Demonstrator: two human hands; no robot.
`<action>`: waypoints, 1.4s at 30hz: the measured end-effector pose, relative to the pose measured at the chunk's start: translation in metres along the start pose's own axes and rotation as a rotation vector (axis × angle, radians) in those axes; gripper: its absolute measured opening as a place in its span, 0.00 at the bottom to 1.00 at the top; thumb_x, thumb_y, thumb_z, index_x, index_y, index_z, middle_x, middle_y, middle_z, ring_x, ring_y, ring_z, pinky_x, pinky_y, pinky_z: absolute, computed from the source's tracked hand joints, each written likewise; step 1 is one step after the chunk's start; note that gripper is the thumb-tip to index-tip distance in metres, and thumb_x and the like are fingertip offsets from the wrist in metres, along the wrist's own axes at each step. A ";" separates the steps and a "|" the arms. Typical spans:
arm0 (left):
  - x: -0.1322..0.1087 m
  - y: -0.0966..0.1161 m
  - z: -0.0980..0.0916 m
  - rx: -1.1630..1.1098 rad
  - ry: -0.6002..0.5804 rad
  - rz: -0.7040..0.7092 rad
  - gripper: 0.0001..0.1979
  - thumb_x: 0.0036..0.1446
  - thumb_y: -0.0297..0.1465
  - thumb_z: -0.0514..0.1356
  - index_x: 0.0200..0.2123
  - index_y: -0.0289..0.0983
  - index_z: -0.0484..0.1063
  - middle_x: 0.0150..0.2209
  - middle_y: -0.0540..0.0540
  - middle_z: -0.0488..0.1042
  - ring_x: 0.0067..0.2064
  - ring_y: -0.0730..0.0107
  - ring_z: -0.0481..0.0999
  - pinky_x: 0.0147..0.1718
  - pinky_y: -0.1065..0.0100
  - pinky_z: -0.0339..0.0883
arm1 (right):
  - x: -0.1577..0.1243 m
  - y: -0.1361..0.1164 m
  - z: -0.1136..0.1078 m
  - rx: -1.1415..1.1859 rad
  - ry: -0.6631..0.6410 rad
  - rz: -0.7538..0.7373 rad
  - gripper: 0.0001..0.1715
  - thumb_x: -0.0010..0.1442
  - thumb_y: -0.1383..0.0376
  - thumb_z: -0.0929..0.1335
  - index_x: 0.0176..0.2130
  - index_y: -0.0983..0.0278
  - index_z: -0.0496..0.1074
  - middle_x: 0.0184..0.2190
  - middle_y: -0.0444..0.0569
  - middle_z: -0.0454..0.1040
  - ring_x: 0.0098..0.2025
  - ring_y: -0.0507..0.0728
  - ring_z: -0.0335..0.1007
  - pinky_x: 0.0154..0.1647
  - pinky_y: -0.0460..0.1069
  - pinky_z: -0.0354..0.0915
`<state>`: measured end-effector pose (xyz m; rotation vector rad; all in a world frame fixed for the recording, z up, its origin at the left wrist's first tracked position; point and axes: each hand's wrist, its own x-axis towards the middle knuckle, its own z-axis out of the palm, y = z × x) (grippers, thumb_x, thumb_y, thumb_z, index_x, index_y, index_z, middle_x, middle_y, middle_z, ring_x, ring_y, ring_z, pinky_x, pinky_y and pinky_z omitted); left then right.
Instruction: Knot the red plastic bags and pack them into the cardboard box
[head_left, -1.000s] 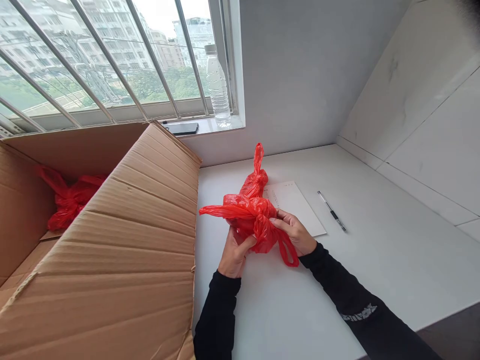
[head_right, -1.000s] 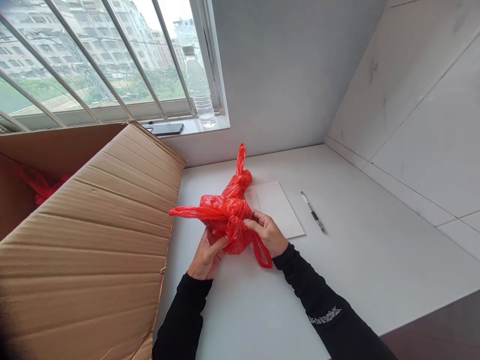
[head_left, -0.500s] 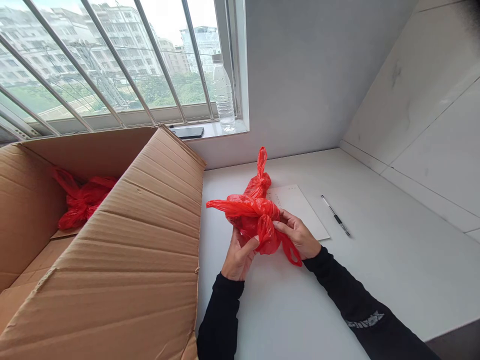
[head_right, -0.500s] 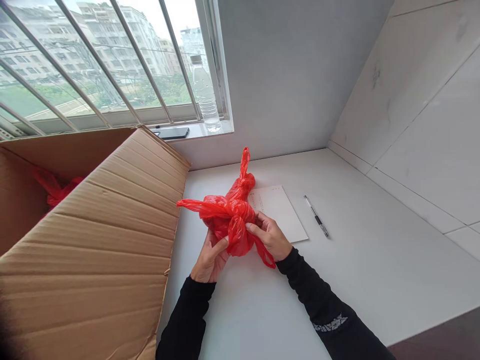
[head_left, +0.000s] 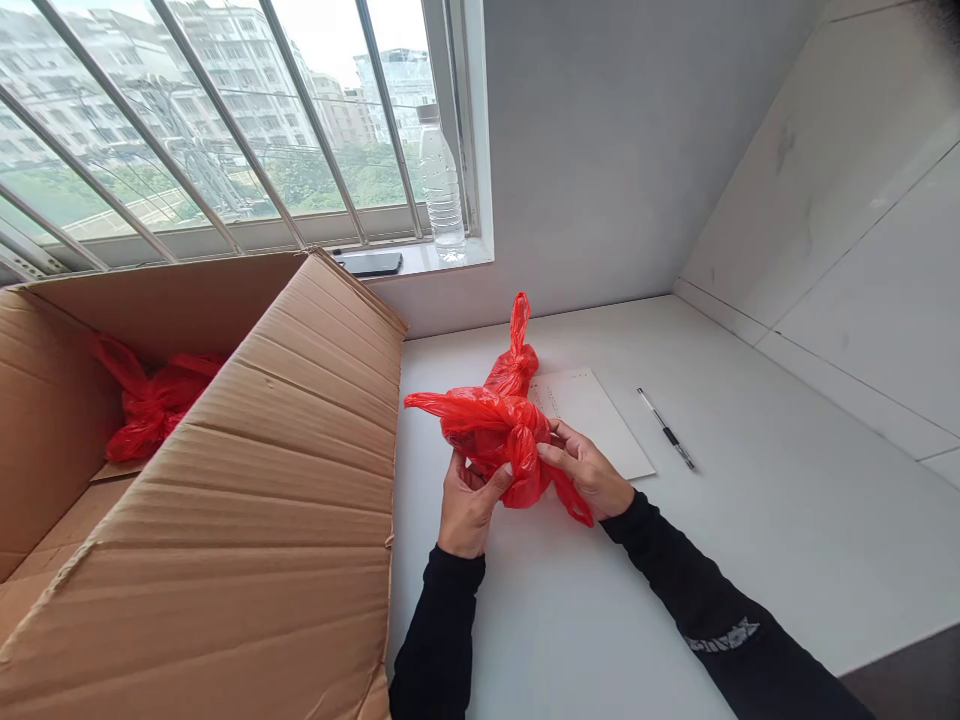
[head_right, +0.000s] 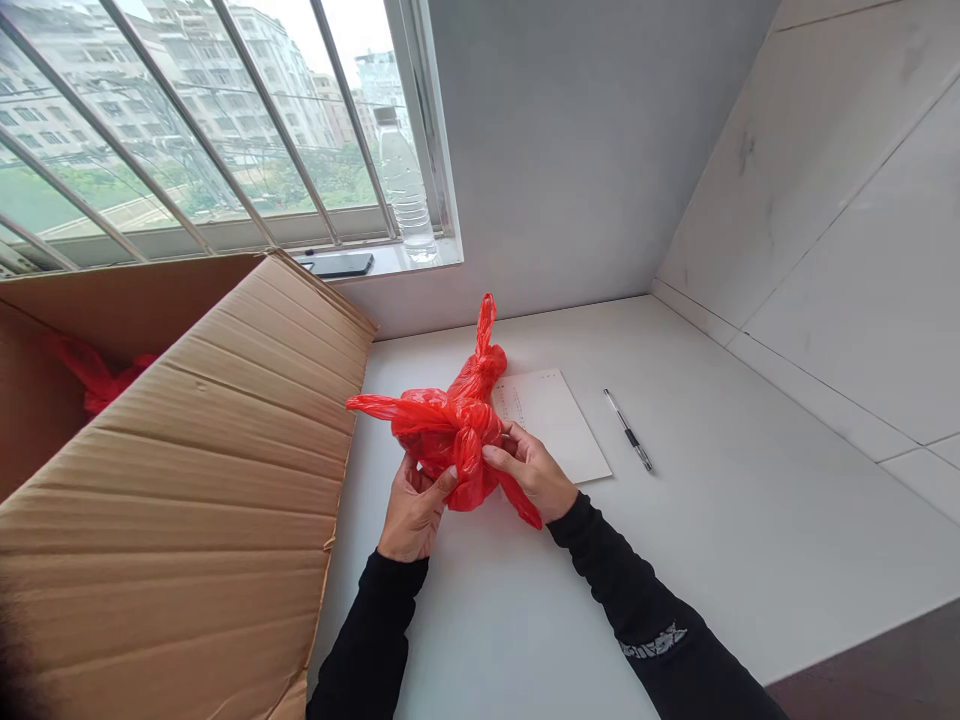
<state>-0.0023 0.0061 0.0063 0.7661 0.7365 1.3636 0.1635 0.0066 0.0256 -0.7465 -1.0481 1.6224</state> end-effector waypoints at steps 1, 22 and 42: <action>0.001 -0.002 -0.002 0.010 0.003 -0.007 0.36 0.42 0.30 0.74 0.55 0.39 0.66 0.49 0.39 0.78 0.49 0.55 0.78 0.50 0.57 0.71 | 0.000 0.000 0.000 0.007 0.001 0.001 0.21 0.60 0.58 0.70 0.51 0.60 0.68 0.47 0.51 0.76 0.48 0.59 0.74 0.51 0.55 0.67; 0.005 -0.001 -0.005 -0.073 0.144 -0.073 0.17 0.45 0.34 0.72 0.39 0.35 0.78 0.35 0.44 0.83 0.39 0.59 0.82 0.40 0.63 0.74 | -0.002 0.001 -0.003 -0.044 -0.004 0.058 0.20 0.60 0.58 0.70 0.52 0.56 0.69 0.46 0.48 0.76 0.40 0.55 0.74 0.43 0.50 0.69; 0.003 0.001 -0.001 -0.013 0.034 -0.004 0.27 0.44 0.28 0.72 0.49 0.37 0.72 0.43 0.44 0.79 0.43 0.62 0.79 0.46 0.61 0.72 | 0.002 0.008 -0.003 -0.215 -0.046 -0.089 0.23 0.56 0.62 0.74 0.51 0.58 0.68 0.46 0.49 0.75 0.49 0.58 0.71 0.55 0.56 0.67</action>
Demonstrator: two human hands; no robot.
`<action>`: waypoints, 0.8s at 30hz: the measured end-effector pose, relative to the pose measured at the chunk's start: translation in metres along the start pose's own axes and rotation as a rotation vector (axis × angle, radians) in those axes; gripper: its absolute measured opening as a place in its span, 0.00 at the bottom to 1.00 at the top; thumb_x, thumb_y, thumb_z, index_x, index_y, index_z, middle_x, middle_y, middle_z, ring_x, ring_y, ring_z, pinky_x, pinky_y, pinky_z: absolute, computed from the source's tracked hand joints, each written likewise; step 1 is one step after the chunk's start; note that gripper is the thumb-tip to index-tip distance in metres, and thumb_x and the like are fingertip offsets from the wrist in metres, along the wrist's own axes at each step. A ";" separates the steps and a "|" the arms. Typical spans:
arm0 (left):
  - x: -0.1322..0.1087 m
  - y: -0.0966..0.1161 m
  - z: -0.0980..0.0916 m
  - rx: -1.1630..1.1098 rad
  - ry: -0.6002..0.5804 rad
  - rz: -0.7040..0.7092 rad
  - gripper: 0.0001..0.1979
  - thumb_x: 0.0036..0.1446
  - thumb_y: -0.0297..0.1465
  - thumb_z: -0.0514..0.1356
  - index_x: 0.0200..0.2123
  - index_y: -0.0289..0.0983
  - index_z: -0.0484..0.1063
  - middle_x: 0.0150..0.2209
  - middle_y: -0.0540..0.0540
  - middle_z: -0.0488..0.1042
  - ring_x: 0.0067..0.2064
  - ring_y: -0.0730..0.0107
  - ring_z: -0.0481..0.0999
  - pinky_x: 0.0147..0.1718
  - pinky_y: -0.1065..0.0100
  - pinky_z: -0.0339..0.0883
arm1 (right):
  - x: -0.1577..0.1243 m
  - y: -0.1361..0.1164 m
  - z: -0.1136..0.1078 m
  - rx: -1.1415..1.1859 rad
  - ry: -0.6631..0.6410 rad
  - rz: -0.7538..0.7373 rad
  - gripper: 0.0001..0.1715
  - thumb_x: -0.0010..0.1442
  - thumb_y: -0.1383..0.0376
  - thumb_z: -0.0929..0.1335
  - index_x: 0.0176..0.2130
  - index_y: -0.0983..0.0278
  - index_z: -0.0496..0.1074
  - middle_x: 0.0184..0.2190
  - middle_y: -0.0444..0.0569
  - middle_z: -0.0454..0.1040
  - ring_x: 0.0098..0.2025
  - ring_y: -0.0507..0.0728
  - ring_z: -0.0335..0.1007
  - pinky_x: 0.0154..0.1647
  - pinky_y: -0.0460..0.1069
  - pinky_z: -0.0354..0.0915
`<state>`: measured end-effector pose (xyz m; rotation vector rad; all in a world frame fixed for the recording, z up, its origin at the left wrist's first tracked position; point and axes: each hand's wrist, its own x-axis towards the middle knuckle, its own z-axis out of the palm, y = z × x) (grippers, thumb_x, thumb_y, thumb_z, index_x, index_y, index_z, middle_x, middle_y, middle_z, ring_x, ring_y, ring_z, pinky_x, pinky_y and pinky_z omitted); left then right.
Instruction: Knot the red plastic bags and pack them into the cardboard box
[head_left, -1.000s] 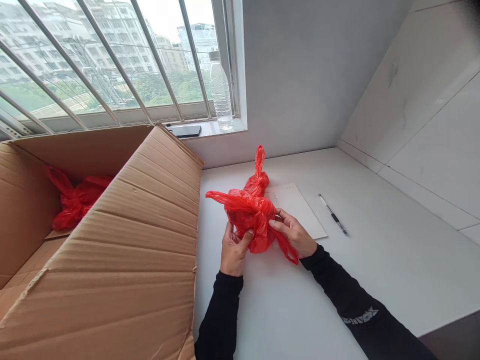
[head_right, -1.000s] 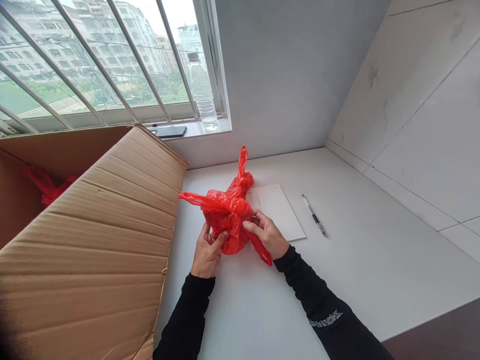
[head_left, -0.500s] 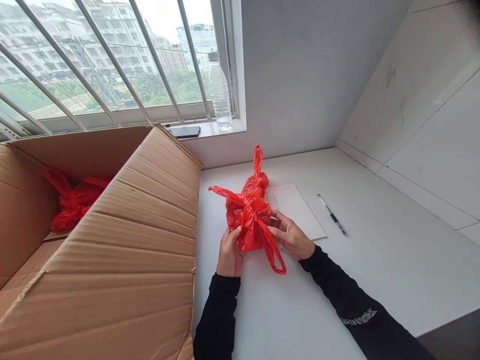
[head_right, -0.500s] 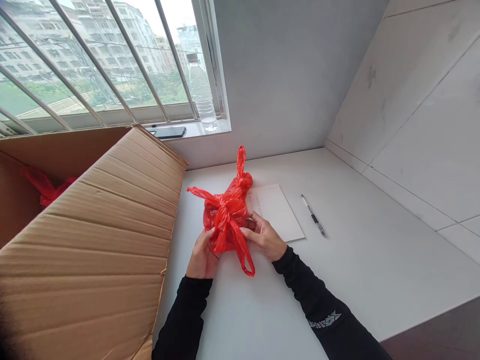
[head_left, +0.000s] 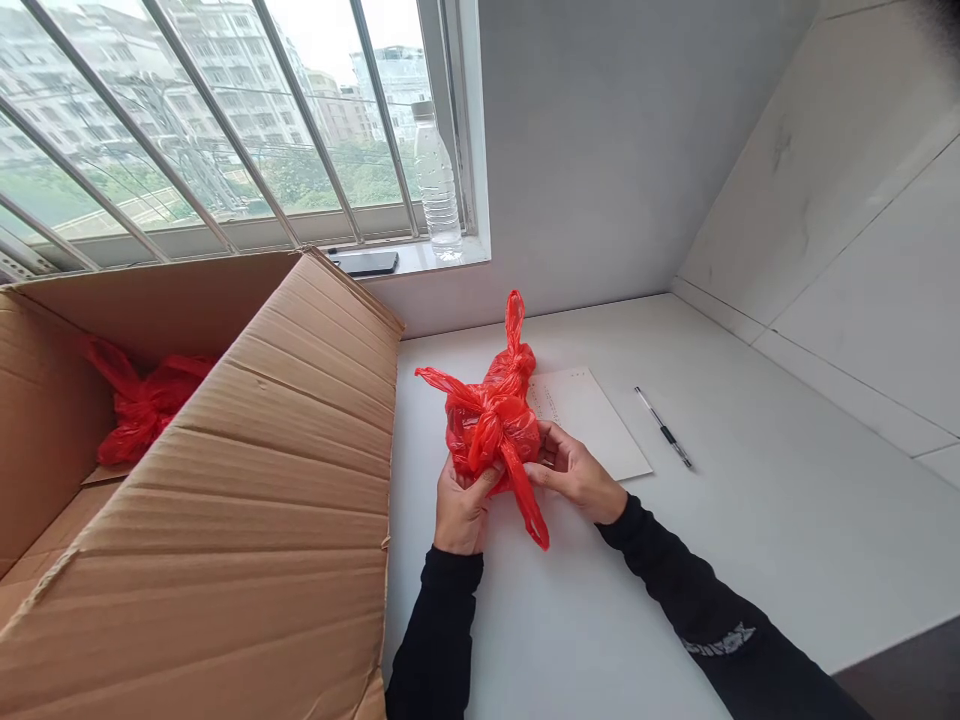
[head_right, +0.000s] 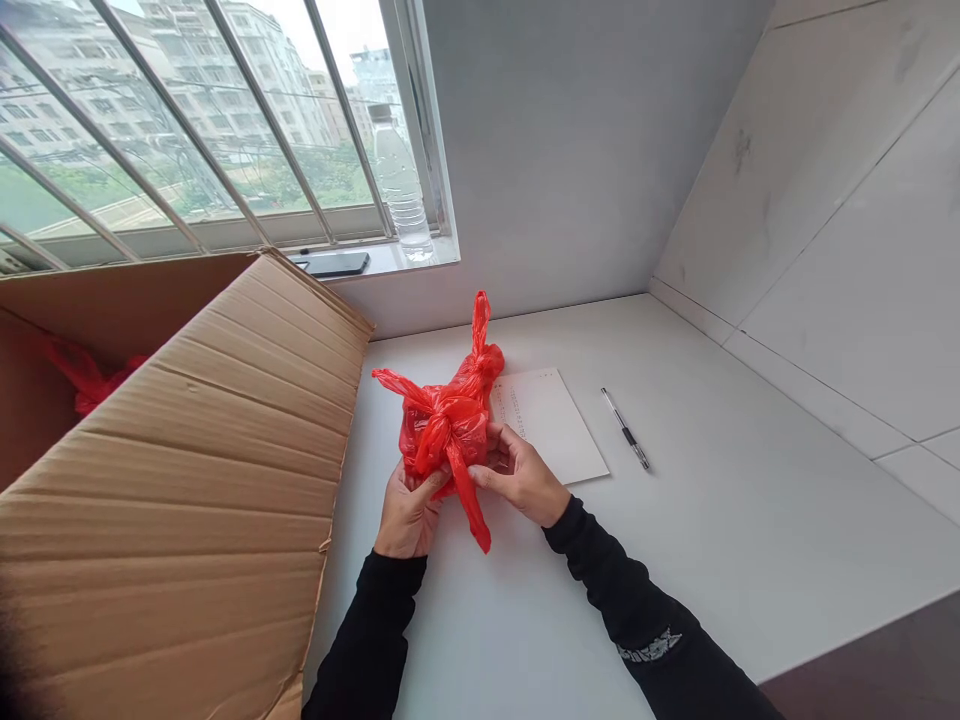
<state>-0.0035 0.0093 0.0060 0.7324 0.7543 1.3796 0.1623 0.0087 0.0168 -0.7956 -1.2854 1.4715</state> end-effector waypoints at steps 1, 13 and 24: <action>0.000 0.000 0.000 0.008 0.001 0.006 0.27 0.44 0.28 0.72 0.49 0.37 0.72 0.44 0.44 0.79 0.43 0.62 0.79 0.46 0.61 0.72 | 0.000 0.001 0.000 0.000 -0.014 0.005 0.23 0.56 0.62 0.74 0.51 0.59 0.69 0.46 0.49 0.75 0.48 0.58 0.72 0.54 0.56 0.67; -0.001 -0.006 -0.002 0.108 -0.037 0.021 0.33 0.44 0.28 0.72 0.54 0.38 0.67 0.51 0.41 0.76 0.51 0.55 0.76 0.50 0.58 0.71 | -0.001 0.000 -0.001 -0.085 0.066 0.037 0.10 0.58 0.60 0.73 0.37 0.63 0.72 0.33 0.47 0.76 0.36 0.55 0.74 0.42 0.52 0.71; -0.003 -0.004 -0.002 0.182 -0.008 0.008 0.28 0.46 0.32 0.71 0.51 0.38 0.68 0.44 0.43 0.78 0.43 0.55 0.79 0.41 0.56 0.76 | -0.003 -0.003 0.005 -0.120 0.123 0.084 0.13 0.58 0.56 0.71 0.36 0.62 0.70 0.29 0.44 0.73 0.30 0.54 0.71 0.32 0.50 0.72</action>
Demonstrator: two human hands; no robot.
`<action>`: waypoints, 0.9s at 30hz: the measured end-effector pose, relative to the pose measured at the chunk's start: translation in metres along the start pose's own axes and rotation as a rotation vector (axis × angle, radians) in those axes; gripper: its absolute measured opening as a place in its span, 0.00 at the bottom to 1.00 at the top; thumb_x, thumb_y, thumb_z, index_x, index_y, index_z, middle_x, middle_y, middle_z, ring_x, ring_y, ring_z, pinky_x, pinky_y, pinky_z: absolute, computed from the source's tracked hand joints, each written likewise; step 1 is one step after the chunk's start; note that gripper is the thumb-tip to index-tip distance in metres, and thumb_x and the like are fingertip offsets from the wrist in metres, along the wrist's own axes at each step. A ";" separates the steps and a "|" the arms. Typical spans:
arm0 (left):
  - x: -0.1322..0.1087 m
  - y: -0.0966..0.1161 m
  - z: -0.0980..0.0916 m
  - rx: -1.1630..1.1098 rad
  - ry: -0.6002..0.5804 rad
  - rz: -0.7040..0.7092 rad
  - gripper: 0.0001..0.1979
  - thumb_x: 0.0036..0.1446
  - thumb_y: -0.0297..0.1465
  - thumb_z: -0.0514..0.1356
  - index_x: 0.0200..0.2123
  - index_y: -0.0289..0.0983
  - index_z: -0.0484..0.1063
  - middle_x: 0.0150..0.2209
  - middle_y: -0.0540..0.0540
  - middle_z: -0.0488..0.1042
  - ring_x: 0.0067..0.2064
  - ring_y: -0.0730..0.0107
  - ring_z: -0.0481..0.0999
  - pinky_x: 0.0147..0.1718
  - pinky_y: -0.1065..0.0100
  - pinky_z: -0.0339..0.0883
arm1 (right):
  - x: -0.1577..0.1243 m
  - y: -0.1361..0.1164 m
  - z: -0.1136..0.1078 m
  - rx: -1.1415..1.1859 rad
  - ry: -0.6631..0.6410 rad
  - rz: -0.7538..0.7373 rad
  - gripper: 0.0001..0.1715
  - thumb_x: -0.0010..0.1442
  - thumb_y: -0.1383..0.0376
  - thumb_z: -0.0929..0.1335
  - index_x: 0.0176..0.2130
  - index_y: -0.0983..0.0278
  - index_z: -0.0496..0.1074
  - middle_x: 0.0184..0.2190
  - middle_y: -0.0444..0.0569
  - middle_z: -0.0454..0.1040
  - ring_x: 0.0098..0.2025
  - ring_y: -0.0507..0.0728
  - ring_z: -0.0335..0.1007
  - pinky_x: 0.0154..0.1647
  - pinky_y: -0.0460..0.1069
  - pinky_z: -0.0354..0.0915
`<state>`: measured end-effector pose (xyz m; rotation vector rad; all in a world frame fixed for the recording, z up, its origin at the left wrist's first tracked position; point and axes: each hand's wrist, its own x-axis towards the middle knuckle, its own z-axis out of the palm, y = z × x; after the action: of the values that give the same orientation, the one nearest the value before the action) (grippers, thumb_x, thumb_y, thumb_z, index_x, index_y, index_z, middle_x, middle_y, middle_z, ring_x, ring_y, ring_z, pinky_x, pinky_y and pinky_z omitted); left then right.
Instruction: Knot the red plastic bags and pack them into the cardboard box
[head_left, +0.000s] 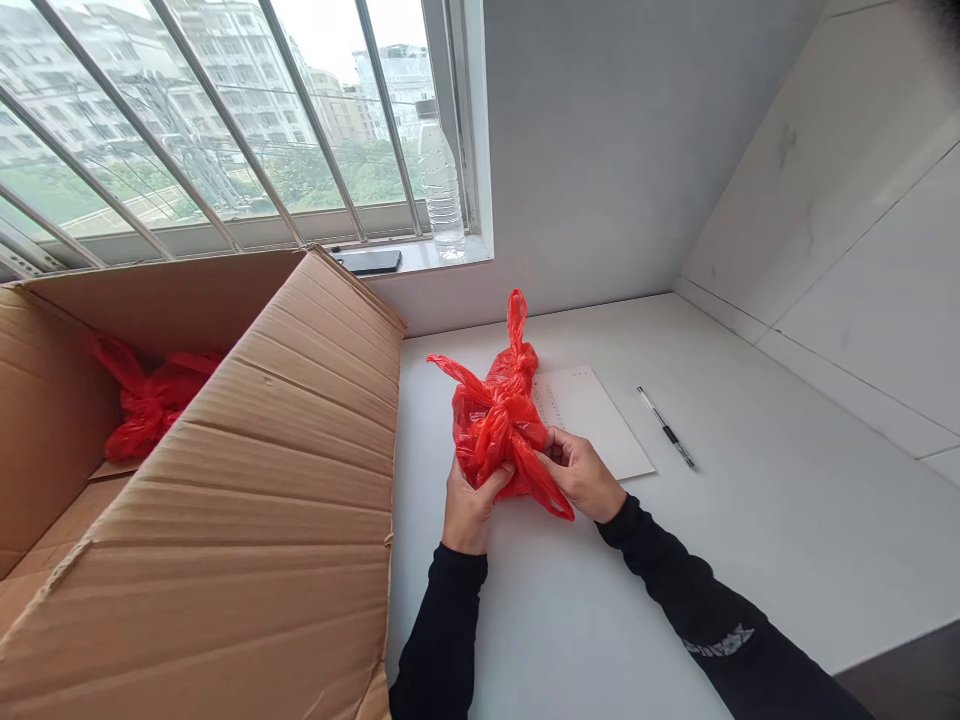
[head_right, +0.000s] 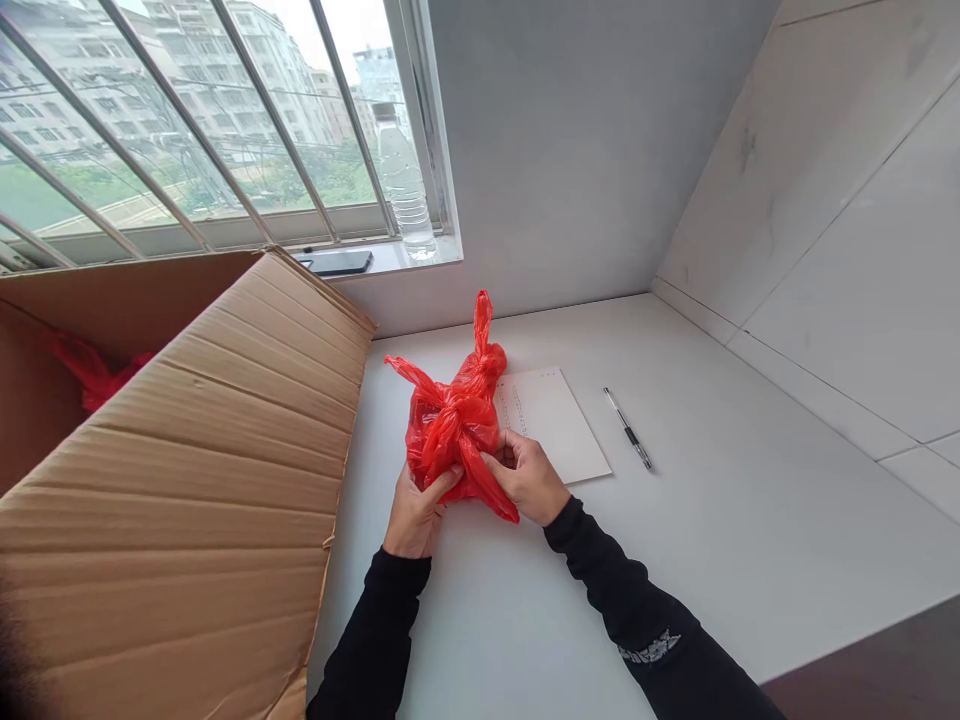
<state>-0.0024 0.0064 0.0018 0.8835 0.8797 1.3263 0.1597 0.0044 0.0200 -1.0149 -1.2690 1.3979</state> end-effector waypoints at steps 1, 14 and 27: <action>0.000 0.000 0.000 0.010 -0.008 0.012 0.28 0.46 0.32 0.70 0.51 0.38 0.68 0.46 0.42 0.77 0.47 0.54 0.78 0.45 0.56 0.74 | 0.000 0.000 -0.001 -0.030 0.006 -0.030 0.12 0.59 0.57 0.71 0.37 0.63 0.70 0.30 0.44 0.73 0.31 0.54 0.71 0.34 0.50 0.72; -0.001 0.000 0.000 0.079 0.008 0.092 0.28 0.43 0.31 0.72 0.48 0.36 0.70 0.45 0.41 0.78 0.45 0.56 0.79 0.43 0.60 0.75 | 0.003 0.003 -0.003 -0.005 -0.011 -0.073 0.14 0.60 0.54 0.70 0.40 0.62 0.69 0.36 0.46 0.73 0.40 0.56 0.71 0.45 0.51 0.69; -0.005 0.004 0.004 0.021 -0.020 0.033 0.15 0.49 0.33 0.67 0.38 0.36 0.68 0.30 0.49 0.75 0.16 0.73 0.70 0.12 0.65 0.71 | 0.000 -0.003 -0.002 0.029 0.142 -0.127 0.10 0.62 0.59 0.67 0.42 0.59 0.65 0.34 0.44 0.69 0.34 0.54 0.67 0.38 0.50 0.67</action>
<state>-0.0010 0.0013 0.0075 0.9300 0.8681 1.3369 0.1621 0.0049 0.0223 -0.9795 -1.1840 1.2224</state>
